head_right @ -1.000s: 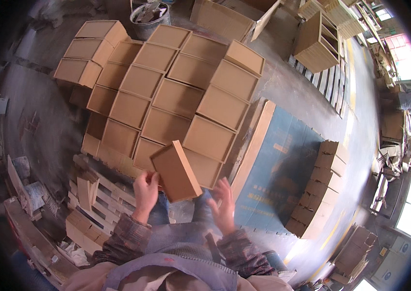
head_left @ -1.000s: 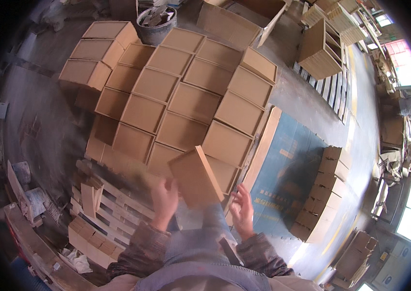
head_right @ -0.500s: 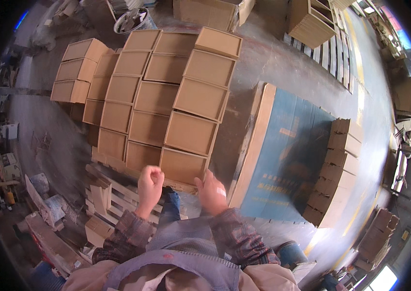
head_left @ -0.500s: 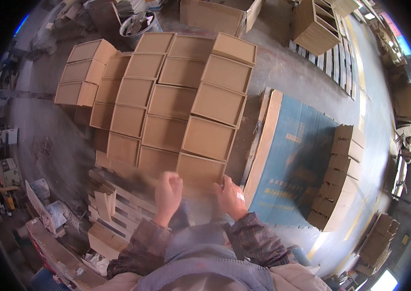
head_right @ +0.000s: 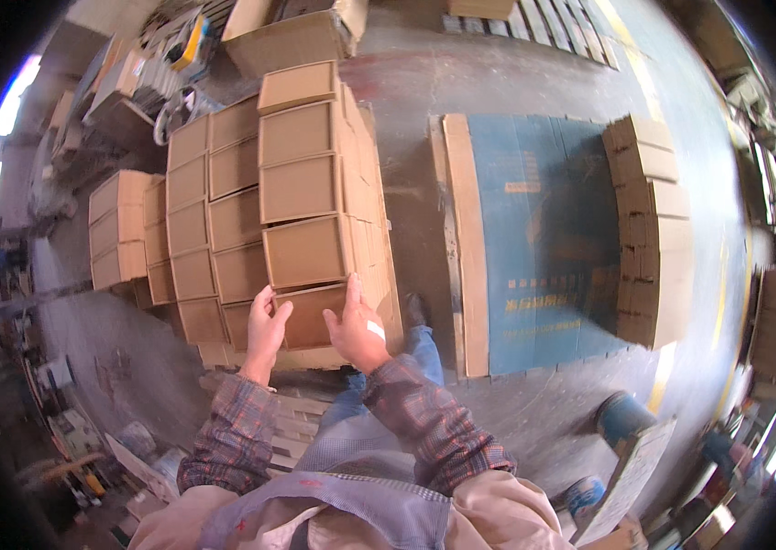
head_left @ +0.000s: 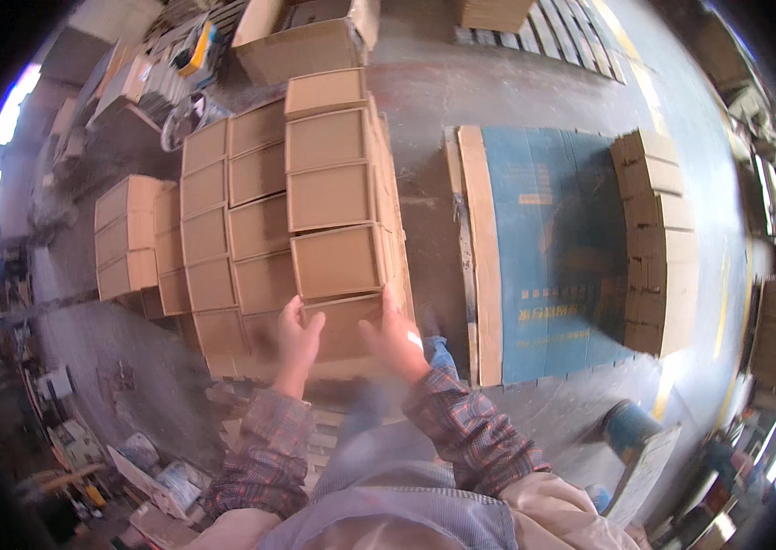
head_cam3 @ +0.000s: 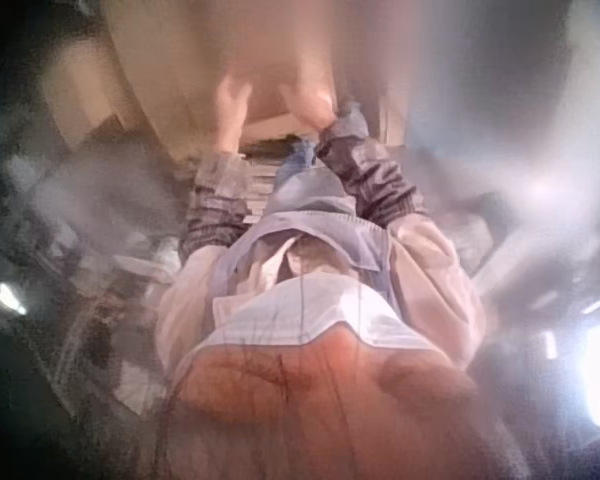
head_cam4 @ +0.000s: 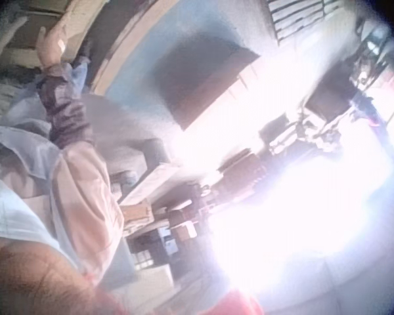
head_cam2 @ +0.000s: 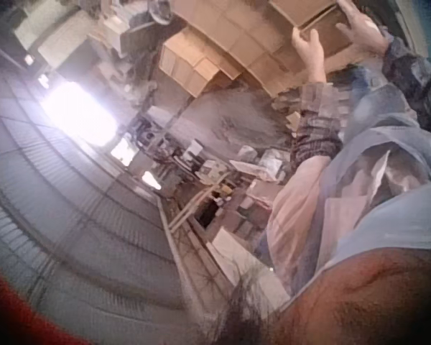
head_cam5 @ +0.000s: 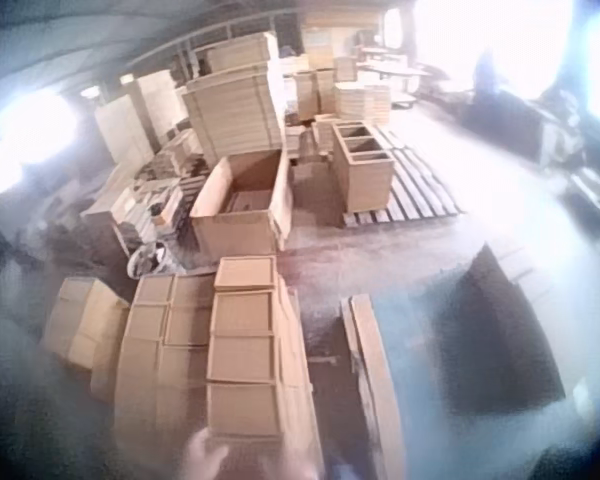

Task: The person uses a manual pallet jack to move a pallet of cardboard boxes across a warehouse floor. After positioning the pallet, the person removes several boxes and stacks them on a nearby wooden pallet.

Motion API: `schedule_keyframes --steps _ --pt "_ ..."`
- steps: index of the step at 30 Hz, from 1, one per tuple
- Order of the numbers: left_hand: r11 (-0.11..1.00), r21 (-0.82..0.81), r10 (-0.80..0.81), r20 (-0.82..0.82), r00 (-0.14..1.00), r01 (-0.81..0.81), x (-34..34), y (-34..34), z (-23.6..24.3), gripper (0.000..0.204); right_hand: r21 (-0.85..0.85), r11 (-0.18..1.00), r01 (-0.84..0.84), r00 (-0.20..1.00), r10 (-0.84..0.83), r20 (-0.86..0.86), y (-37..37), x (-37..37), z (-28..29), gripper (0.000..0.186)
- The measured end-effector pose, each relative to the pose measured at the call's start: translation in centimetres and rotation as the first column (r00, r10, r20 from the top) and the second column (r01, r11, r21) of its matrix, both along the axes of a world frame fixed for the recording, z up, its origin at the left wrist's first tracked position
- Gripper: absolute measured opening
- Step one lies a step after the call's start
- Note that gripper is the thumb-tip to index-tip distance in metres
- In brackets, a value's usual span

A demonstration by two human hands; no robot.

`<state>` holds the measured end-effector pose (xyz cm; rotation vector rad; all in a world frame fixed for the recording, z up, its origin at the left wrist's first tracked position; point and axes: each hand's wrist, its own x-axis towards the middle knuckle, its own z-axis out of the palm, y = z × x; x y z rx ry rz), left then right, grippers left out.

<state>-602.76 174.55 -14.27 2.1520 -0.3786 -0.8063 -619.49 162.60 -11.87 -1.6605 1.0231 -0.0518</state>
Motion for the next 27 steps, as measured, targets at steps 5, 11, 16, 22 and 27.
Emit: schedule_keyframes --steps 5,11,16,22,27 --pt "0.999 -0.048 -0.023 -0.110 0.994 0.018 1.3 0.4 -1.0 0.063 0.196 0.977 0.082 0.994 -0.095 0.058 0.9 -1.3 -0.1 0.084" --pt "0.998 0.044 -0.037 -0.057 0.998 0.039 1.5 0.2 -0.3 0.059 0.113 0.989 0.100 0.980 -0.118 0.158 3.5 -2.5 -1.1 0.090" --pt "0.998 0.055 -0.022 -0.109 0.994 0.028 0.6 -1.4 1.8 0.054 0.102 0.989 0.106 0.978 -0.122 0.166 3.7 -2.1 -1.1 0.094" --pt "0.969 0.199 -0.208 0.323 0.923 0.148 -1.8 -4.5 5.2 0.060 0.213 0.976 0.046 0.988 -0.076 0.136 2.6 -3.5 -1.7 0.091" --pt "0.763 0.386 -0.644 0.524 0.557 0.519 -3.4 -7.9 7.4 0.066 0.208 0.977 0.043 0.995 -0.061 0.083 1.6 -7.7 -3.6 0.082"
